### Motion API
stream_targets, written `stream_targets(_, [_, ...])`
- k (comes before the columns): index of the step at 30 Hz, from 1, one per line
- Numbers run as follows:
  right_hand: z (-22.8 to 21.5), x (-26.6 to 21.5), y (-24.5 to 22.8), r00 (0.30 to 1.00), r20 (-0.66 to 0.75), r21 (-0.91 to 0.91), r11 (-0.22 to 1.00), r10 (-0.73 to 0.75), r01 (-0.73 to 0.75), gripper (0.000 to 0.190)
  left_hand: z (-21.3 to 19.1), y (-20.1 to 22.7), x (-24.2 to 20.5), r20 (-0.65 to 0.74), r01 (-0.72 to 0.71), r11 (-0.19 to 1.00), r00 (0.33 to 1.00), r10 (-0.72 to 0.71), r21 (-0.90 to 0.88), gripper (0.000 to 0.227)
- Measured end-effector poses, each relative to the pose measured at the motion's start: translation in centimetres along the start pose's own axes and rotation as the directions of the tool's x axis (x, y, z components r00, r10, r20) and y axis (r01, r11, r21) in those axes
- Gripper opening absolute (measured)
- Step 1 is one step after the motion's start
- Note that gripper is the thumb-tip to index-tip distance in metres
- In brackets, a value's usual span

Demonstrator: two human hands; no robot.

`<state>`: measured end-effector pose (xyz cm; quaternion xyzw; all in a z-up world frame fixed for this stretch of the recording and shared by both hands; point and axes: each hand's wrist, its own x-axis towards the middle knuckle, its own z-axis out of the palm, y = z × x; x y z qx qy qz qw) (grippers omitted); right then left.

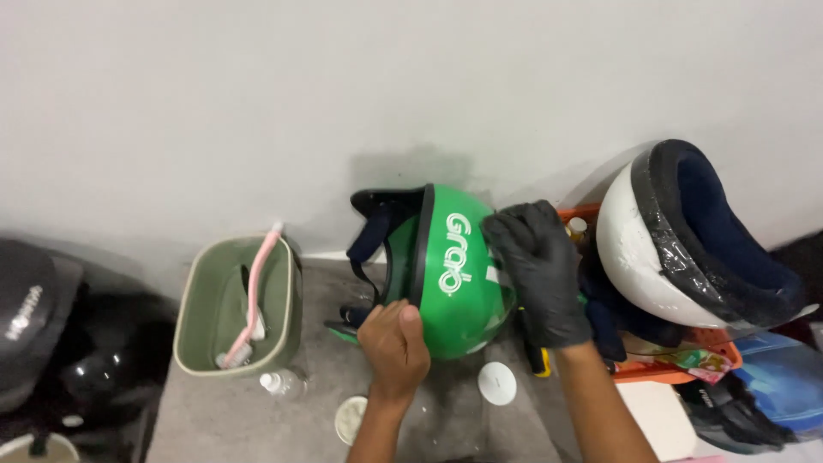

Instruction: The person cleans a green motorcycle helmet by wiping its exterior and interior surfaces with a black cloth. They also use a small white cup to apply a liquid to the helmet's surface while wearing black gloves.

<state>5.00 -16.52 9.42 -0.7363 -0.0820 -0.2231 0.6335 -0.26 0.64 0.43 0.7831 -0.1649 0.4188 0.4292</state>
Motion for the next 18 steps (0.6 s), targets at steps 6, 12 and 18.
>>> stream_targets(6, [-3.1, -4.0, -1.4, 0.993, -0.109, 0.006, 0.999, 0.053, -0.053, 0.01, -0.7, -0.6, -0.6, -0.047, 0.066, 0.994, 0.996, -0.07, -0.082, 0.052])
stream_targets(12, [-3.9, -6.1, -2.0, 0.993, -0.109, 0.042, 0.998, 0.049, -0.045, 0.015, -1.2, -1.3, -1.1, -0.084, 0.038, 0.993, 0.995, -0.047, -0.115, 0.05])
stream_targets(18, [-1.8, -6.7, -0.5, 0.997, -0.056, -0.106, 0.993, -0.05, 0.043, 0.007, -1.6, -1.9, -1.4, -0.129, 0.047, 0.981, 0.989, -0.072, -0.186, 0.054])
